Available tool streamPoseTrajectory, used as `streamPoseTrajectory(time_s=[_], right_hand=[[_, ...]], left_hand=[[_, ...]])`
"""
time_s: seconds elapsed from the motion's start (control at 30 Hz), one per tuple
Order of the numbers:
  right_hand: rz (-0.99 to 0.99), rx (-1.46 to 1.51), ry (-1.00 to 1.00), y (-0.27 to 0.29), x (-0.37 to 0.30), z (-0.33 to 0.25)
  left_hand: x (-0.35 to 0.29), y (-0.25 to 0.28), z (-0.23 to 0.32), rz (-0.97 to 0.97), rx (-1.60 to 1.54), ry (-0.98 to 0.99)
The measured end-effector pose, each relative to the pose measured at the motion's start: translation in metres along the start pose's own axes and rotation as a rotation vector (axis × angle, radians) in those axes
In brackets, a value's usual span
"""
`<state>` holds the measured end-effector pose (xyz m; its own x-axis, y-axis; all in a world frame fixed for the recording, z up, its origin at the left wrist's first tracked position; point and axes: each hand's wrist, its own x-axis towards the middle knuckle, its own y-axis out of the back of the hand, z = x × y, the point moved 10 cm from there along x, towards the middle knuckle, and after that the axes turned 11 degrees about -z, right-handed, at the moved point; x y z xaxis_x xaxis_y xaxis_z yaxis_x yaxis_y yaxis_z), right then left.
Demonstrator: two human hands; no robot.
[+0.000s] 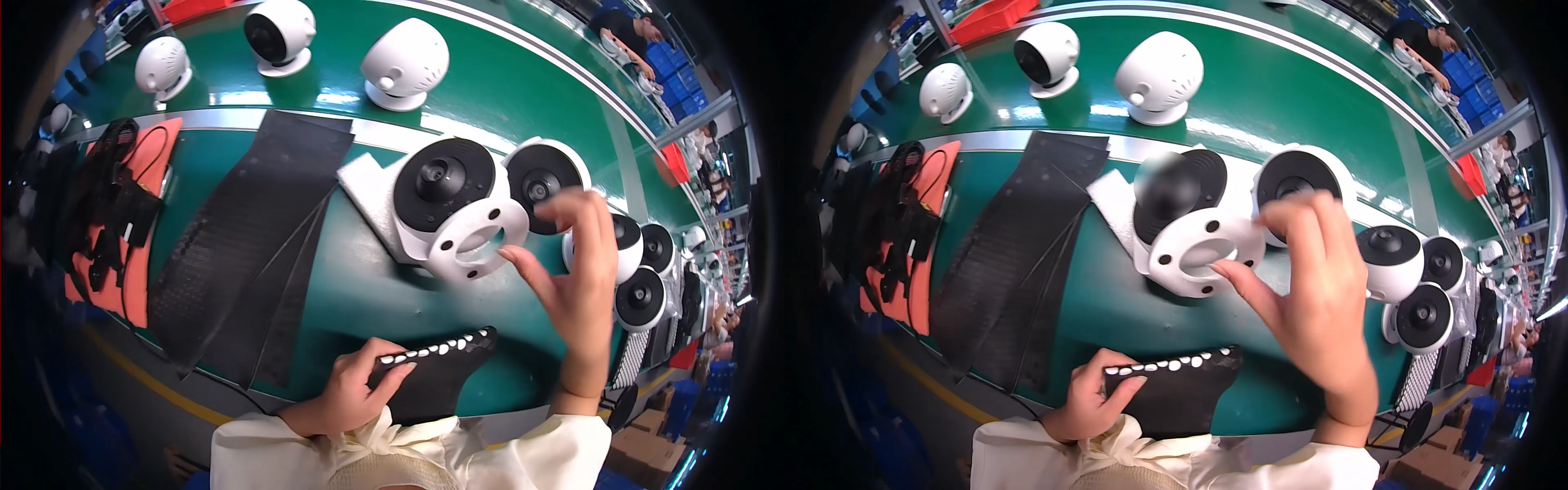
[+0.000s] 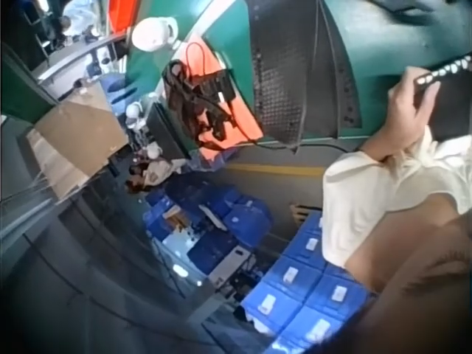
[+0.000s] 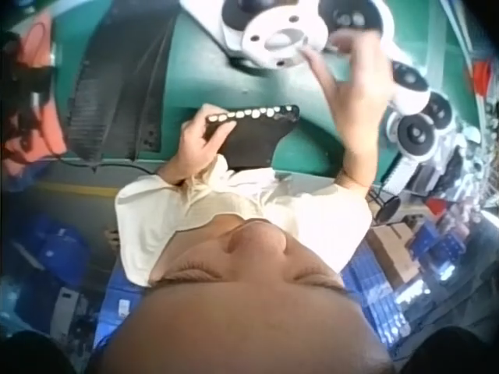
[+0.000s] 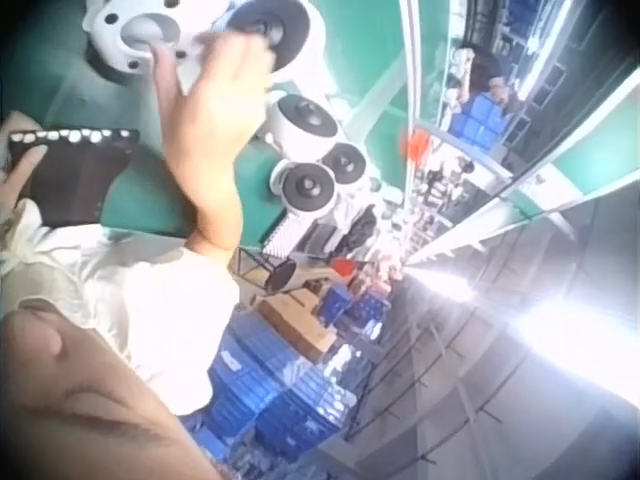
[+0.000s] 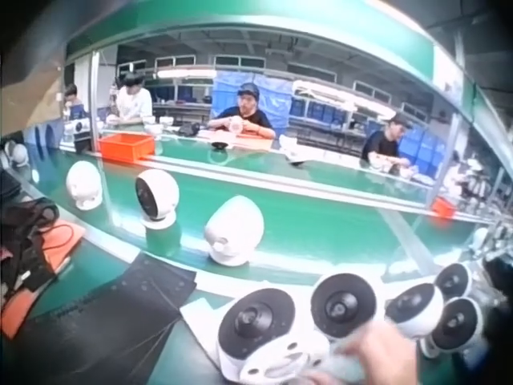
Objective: Peeling and sticking small round covers or labels onto the base of security camera housings on an assembly line.
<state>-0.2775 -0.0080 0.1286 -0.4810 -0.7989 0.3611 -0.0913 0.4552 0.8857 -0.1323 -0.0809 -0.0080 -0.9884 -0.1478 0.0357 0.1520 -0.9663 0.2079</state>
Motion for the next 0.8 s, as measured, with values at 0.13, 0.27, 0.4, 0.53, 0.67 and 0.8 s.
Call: streamPoseTrajectory(time_s=[0.13,0.27,0.4,0.53,0.67,0.8], right_hand=[[-0.410,0.253,0.131,-0.025,0.036,-0.007],[-0.787,0.056,0.239,-0.061,0.035,-0.010],[-0.868,-0.104,0.211,-0.062,0.028,-0.022],[-0.758,0.061,0.237,-0.041,0.040,-0.035],[-0.433,0.220,0.231,-0.028,0.073,-0.055],[-0.141,0.194,0.158,-0.017,0.108,-0.036]], left_hand=[[0.000,-0.001,0.000,0.015,-0.015,-0.036],[-0.002,-0.003,-0.001,-0.002,-0.065,-0.012],[-0.005,-0.001,0.003,-0.009,-0.063,-0.051],[-0.010,-0.001,-0.001,-0.011,-0.063,-0.077],[-0.011,0.001,0.004,0.014,-0.072,-0.136],[-0.007,0.003,0.004,0.016,-0.069,-0.135]])
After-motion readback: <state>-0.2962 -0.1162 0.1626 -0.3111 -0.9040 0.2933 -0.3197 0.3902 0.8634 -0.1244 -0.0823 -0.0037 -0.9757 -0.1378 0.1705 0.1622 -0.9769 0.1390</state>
